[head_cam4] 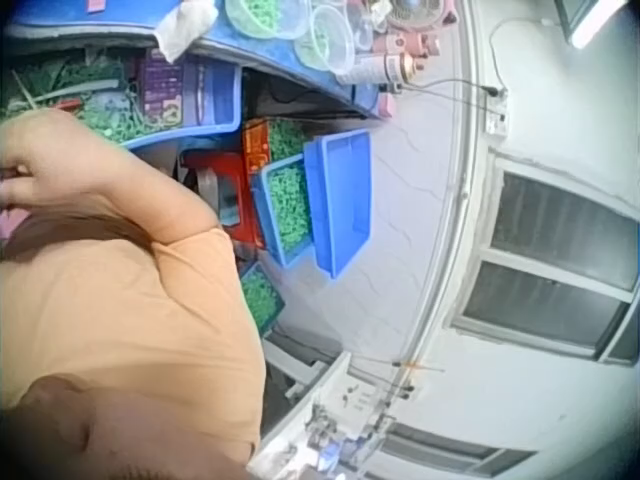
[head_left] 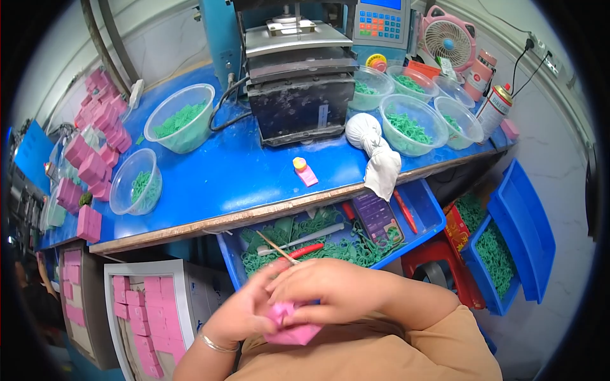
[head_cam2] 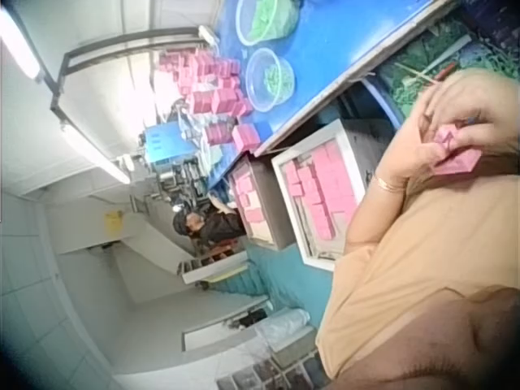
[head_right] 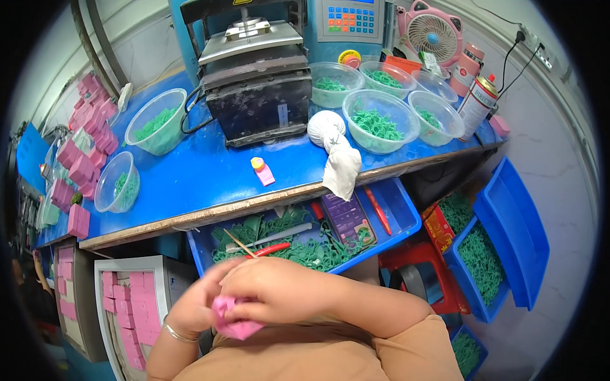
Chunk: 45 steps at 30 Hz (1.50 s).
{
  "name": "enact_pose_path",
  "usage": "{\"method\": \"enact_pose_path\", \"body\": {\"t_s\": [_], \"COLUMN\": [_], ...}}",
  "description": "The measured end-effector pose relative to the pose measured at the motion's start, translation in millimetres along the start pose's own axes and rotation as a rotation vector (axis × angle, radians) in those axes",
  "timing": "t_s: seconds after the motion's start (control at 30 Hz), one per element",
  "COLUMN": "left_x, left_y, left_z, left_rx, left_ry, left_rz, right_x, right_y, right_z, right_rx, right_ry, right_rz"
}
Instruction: Preparing silicone molds with plastic inserts and operating a wax injection machine.
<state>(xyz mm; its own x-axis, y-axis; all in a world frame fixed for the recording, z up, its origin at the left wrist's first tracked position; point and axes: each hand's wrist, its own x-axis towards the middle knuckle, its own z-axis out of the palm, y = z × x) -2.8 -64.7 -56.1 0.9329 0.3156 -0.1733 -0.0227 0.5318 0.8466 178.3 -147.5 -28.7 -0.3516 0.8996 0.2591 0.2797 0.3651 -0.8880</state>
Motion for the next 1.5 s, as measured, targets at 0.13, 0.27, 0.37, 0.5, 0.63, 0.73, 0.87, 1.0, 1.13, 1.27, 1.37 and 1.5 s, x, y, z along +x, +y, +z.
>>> {"method": "enact_pose_path", "body": {"t_s": [0.13,0.27,0.37,0.5,0.63,0.73,0.87,1.0,1.13,1.27,1.37,1.5], "left_x": [2,20,27,26,24,21,20,16,19,20,19,14], "left_y": [-3,-1,4,-3,1,1,-2,-4,2,2,-8,-13], "left_z": [-2,-7,-7,-13,-3,6,6,0,12,10,-6,-6], "left_rx": [-0.132,-0.449,-0.663,-0.703,-0.562,-0.480,-0.381,-0.375,-0.369,-0.361,-0.485,-0.414], "left_ry": [-0.119,0.054,0.143,0.188,0.288,0.307,0.537,0.270,0.414,0.389,0.164,0.198], "left_rz": [-0.157,0.272,0.251,0.062,0.061,0.131,0.156,0.163,0.148,0.161,0.178,0.157], "right_x": [7,2,-3,1,16,19,15,13,13,3,-3,10], "right_y": [-6,4,1,-3,3,12,6,9,18,45,42,19], "right_z": [-5,0,26,24,5,6,8,8,17,32,41,20], "right_rx": [-0.274,-0.312,-0.352,-0.233,-0.313,-0.378,-0.234,0.034,0.767,1.298,1.087,-0.222], "right_ry": [0.265,0.081,0.005,0.059,0.326,0.261,0.183,0.193,0.286,0.283,0.483,0.517], "right_rz": [-0.123,-0.140,-0.111,-0.027,0.116,0.059,0.053,0.149,0.381,0.428,0.558,-0.028]}}
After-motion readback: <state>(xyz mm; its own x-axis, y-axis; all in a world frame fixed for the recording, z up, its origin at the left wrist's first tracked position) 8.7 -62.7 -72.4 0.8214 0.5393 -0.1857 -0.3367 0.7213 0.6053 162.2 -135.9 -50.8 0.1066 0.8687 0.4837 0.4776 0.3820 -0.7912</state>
